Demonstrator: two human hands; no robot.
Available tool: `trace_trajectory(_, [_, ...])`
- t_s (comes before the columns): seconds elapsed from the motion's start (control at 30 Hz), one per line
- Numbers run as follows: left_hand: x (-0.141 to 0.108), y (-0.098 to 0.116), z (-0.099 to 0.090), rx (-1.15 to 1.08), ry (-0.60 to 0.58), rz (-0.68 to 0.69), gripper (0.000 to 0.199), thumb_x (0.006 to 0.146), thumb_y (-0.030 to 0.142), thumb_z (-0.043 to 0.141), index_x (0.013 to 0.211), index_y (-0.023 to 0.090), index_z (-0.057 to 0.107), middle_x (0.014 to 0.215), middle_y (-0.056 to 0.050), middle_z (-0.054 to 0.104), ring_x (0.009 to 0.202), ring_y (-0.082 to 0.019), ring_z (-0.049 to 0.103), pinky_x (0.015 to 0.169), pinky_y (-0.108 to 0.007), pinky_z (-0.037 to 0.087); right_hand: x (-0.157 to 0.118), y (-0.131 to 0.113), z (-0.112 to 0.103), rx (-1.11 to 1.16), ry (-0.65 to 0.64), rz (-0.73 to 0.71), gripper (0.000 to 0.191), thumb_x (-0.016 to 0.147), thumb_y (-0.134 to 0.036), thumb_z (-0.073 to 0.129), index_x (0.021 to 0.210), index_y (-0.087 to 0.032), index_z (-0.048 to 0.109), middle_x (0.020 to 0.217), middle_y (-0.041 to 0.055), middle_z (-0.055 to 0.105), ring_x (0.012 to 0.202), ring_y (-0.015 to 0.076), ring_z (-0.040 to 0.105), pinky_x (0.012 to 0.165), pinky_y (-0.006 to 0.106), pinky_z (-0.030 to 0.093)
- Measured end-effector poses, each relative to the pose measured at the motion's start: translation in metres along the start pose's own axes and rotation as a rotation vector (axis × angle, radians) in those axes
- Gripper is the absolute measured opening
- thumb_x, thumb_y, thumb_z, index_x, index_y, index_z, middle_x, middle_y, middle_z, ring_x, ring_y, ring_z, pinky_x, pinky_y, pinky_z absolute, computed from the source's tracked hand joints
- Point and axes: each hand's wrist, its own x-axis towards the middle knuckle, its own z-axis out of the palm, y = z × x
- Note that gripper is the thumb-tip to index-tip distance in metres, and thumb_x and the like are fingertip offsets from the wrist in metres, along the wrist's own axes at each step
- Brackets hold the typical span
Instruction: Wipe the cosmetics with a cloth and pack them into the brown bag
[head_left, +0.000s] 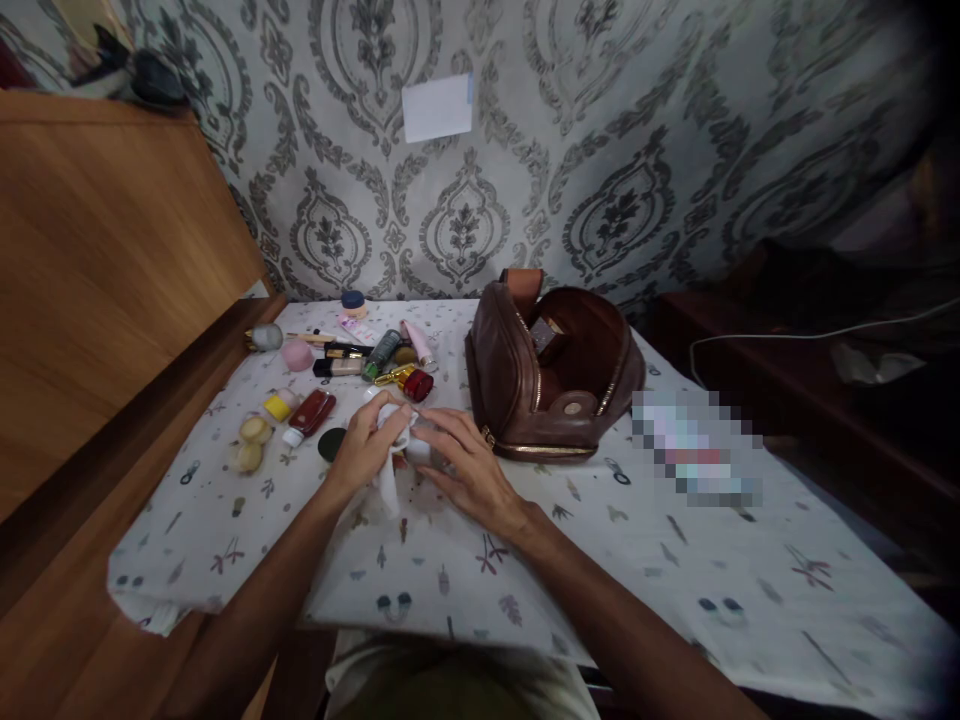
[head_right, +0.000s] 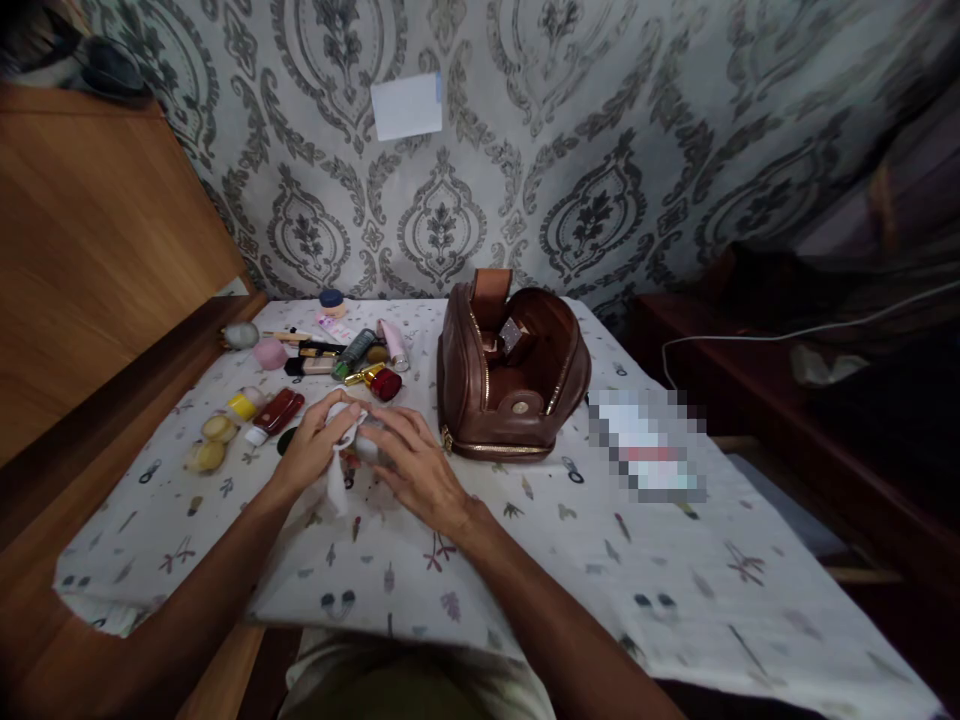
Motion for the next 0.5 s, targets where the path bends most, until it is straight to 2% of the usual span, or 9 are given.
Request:
trace_trajectory(0.1, [0.006, -0.003, -0.009, -0.024, -0.046, -0.031, 0.032, 0.085, 0.052, 0.06, 0.083, 0.021, 0.057, 0.06, 0.005, 0.052, 0.047, -0.011, 0.049, 0.041, -0.021, 0.042, -0.001, 0.0, 0.002, 0.002, -0.043, -0.062, 0.044, 0.092, -0.019, 0.061, 0.135, -0.032, 0.058, 0.142, 0.0078, 0.056, 0.133, 0.0281, 0.046, 0.109, 0.054, 0.043])
trace_trajectory(0.27, [0.016, -0.006, -0.021, -0.092, -0.036, -0.003, 0.027, 0.077, 0.043, 0.07, 0.073, 0.019, 0.059, 0.066, 0.004, 0.055, 0.063, -0.012, 0.052, 0.056, -0.021, 0.043, -0.004, -0.01, 0.007, 0.084, -0.132, -0.149, 0.041, 0.096, -0.017, 0.054, 0.133, -0.035, 0.059, 0.141, 0.0062, 0.057, 0.139, 0.0251, 0.043, 0.113, 0.054, 0.04])
trace_trajectory(0.37, [0.017, -0.007, -0.019, -0.17, -0.066, -0.071, 0.031, 0.07, 0.046, 0.073, 0.072, 0.019, 0.057, 0.064, 0.004, 0.055, 0.057, -0.012, 0.052, 0.053, -0.022, 0.042, -0.003, -0.018, 0.007, 0.135, -0.045, -0.129, 0.043, 0.094, -0.023, 0.06, 0.136, -0.035, 0.056, 0.145, 0.0075, 0.053, 0.137, 0.0261, 0.047, 0.113, 0.054, 0.039])
trace_trajectory(0.5, [0.013, -0.006, -0.005, -0.281, -0.061, -0.111, 0.034, 0.072, 0.05, 0.069, 0.075, 0.021, 0.053, 0.06, 0.006, 0.051, 0.047, -0.01, 0.047, 0.044, -0.022, 0.038, 0.0, -0.021, 0.004, 0.223, 0.178, 0.1, 0.049, 0.086, -0.033, 0.073, 0.133, -0.033, 0.057, 0.142, 0.0091, 0.054, 0.129, 0.0292, 0.052, 0.11, 0.054, 0.042])
